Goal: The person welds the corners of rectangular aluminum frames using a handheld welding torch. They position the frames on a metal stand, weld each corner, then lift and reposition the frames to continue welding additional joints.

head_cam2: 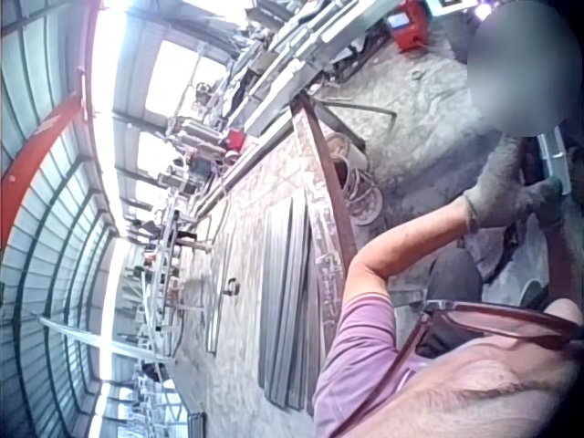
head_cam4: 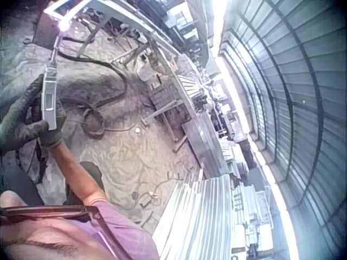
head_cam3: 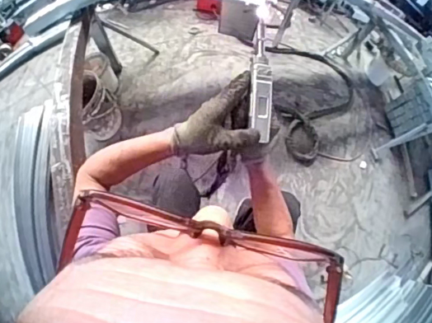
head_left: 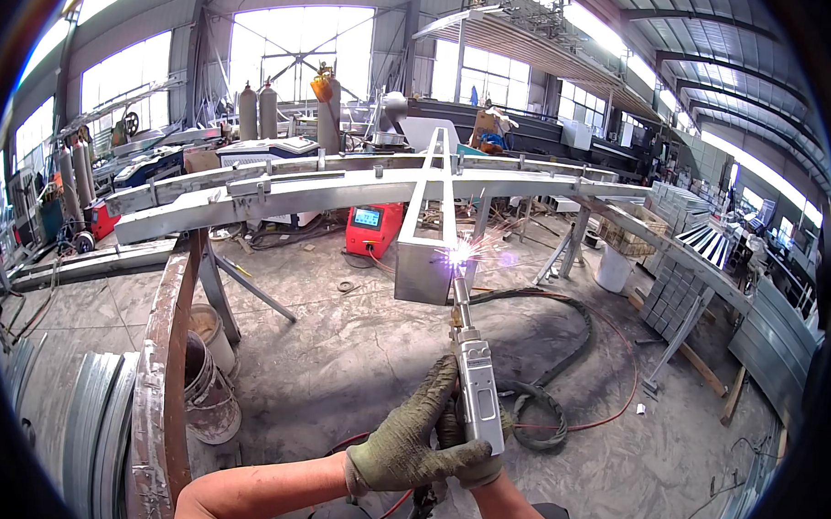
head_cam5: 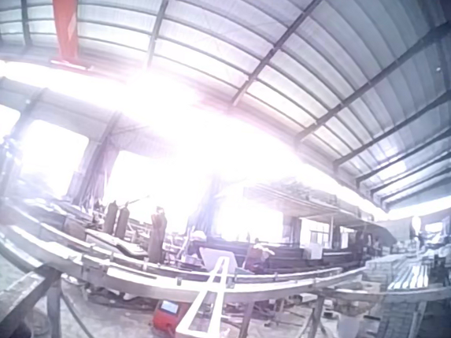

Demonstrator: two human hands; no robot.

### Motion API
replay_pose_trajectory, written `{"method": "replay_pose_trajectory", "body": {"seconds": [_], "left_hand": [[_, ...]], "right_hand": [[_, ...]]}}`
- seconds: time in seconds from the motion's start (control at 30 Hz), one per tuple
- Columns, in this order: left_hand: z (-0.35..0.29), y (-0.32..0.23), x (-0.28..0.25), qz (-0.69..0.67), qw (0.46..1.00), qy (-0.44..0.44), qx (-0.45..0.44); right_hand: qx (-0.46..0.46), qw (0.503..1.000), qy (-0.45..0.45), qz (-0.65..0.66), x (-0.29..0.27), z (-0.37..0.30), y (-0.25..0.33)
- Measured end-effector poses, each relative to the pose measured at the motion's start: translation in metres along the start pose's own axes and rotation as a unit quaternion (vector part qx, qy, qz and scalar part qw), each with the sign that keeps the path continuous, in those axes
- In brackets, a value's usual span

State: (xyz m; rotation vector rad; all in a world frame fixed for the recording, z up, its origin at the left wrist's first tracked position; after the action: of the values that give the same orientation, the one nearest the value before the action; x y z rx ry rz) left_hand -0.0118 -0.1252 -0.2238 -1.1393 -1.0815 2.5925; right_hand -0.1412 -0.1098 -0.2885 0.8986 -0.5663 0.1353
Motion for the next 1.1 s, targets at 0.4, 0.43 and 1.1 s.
{"method": "replay_pose_trajectory", "body": {"seconds": [0.4,0.43,1.1], "left_hand": [[0.001,-0.006,-0.002,0.002,1.0,-0.006,0.005],[0.002,-0.007,-0.003,0.004,1.0,-0.007,0.01],[-0.001,-0.002,0.001,0.021,1.0,-0.017,0.009]], "right_hand": [[0.036,0.999,0.005,0.023,-0.006,0.0,-0.004],[0.031,0.999,0.012,0.014,-0.008,0.001,-0.005],[-0.037,0.993,0.059,-0.099,-0.017,0.002,-0.012]]}}
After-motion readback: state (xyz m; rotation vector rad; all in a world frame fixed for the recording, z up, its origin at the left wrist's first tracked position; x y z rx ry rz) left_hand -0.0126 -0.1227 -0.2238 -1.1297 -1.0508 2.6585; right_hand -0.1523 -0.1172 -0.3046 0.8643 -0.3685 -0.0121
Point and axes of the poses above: each hand's wrist, its own z-axis towards the middle knuckle, its own x-axis out of the palm, y = z × x, the point moved 7 cm from there along z, towards the middle knuckle, and after that the axes turned 14 degrees about z, right-handed, at the moved point
